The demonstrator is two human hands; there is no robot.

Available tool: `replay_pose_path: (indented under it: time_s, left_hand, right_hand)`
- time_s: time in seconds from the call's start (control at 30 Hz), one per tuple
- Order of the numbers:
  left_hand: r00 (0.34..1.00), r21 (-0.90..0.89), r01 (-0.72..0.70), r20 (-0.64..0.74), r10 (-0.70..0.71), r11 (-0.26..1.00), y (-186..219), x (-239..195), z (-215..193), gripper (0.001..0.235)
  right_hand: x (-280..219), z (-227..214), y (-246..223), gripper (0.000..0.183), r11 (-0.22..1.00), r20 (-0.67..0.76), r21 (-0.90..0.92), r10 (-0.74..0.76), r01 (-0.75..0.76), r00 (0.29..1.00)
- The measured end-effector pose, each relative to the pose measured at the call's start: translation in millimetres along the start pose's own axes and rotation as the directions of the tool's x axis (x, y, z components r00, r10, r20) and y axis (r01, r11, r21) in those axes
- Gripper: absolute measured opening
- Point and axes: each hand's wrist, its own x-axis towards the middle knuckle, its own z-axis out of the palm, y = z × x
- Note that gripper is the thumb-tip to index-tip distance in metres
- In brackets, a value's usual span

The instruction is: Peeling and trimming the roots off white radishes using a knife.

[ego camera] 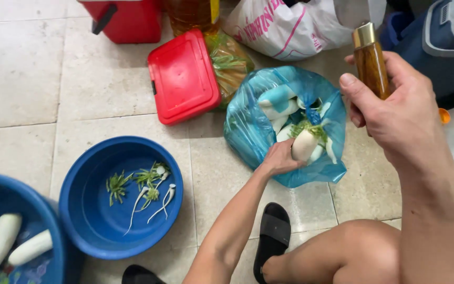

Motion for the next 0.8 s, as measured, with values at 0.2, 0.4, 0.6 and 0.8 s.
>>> replay_pose_path:
  time_s: [0.2,0.4,0.6,0.8]
  left_hand:
    - [0.92,-0.499,-0.051,-0.36,-0.154,0.865,8,-12,-18,0.065]
    - [0.877,-0.878,-0.293,-0.404,-0.258,0.379,34,-77,-127,0.056]
    - [0.686,-0.677,-0.053,-0.559,-0.466,0.734,11,-246,-256,0.058]
    - [0.532,-0.53,0.161,-0.664,-0.526,0.832,63,-399,-317,0.069]
  right_hand:
    - [-30,-9,-21,0.029,0.98,0.019,-0.13,-0.151,0.152,0.988]
    - [-46,7,-38,0.03,0.979,0.071,-0.084,-0.179,0.185,0.981]
    - [-48,112,12,0.034,0.992,0.276,-0.067,-0.089,0.111,0.957]
    - [-99,316,208,0.05,0.925,0.228,-0.38,0.117,-0.022,0.967]
